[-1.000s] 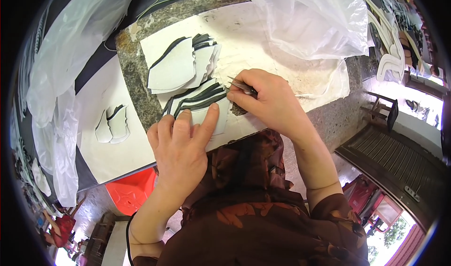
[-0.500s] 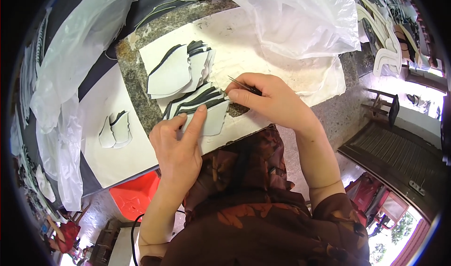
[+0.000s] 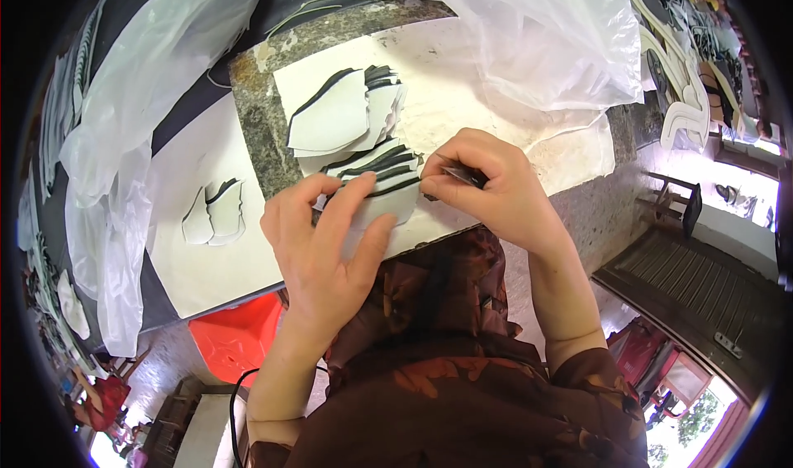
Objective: Trimming excess threads and material from shoe upper components using small snips.
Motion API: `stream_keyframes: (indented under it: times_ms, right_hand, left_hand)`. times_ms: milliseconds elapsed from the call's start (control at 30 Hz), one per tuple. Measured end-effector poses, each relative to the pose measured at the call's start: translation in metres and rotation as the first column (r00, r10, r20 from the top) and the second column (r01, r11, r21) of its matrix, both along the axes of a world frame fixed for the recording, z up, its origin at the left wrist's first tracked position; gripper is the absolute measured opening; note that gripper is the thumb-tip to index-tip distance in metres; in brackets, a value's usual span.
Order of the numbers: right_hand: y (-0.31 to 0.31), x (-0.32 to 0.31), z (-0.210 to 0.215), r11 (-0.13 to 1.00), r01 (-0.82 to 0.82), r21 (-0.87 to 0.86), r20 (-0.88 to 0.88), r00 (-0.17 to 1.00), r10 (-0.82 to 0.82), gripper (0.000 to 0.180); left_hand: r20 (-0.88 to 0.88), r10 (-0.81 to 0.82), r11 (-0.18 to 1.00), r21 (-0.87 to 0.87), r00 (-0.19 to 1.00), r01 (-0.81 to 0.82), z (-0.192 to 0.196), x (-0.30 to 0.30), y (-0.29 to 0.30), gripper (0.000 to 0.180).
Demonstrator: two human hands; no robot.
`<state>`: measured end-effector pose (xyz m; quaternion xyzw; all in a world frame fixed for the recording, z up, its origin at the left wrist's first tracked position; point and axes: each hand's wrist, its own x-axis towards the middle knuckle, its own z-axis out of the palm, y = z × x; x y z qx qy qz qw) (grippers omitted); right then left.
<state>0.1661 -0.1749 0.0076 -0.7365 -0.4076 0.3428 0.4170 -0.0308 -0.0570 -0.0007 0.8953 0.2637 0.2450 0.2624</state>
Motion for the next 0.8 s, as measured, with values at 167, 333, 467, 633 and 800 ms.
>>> stream_keyframes:
  times_ms: [167, 333, 467, 633, 800]
  right_hand:
    - [0.001, -0.004, 0.005, 0.986, -0.099, 0.133, 0.018, 0.995, 0.097, 0.013]
    - [0.002, -0.005, 0.009, 0.990, -0.107, 0.091, -0.057, 0.992, 0.113, 0.011]
    - [0.002, -0.008, 0.012, 0.999, 0.004, -0.049, -0.466, 0.884, -0.026, 0.011]
    - [0.005, -0.010, 0.016, 0.999, 0.002, -0.052, -0.480, 0.877, -0.027, 0.011]
    - [0.002, -0.009, 0.015, 0.997, 0.033, -0.075, -0.545, 0.836, -0.068, 0.011]
  left_hand:
    - [0.041, -0.088, 0.994, -0.063, 0.995, 0.091, 0.004, 0.015, 0.008, 0.019]
    - [-0.033, -0.191, 0.920, -0.354, 0.981, 0.167, 0.012, 0.016, 0.016, 0.014]
    - [-0.001, -0.220, 0.636, -0.759, 0.975, 0.143, 0.026, 0.015, 0.024, 0.010]
    - [-0.060, -0.199, 0.346, -0.938, 0.978, 0.013, 0.031, 0.008, 0.033, 0.011]
    - [0.001, -0.114, 0.128, -0.992, 0.993, 0.016, 0.025, -0.003, 0.038, 0.040]
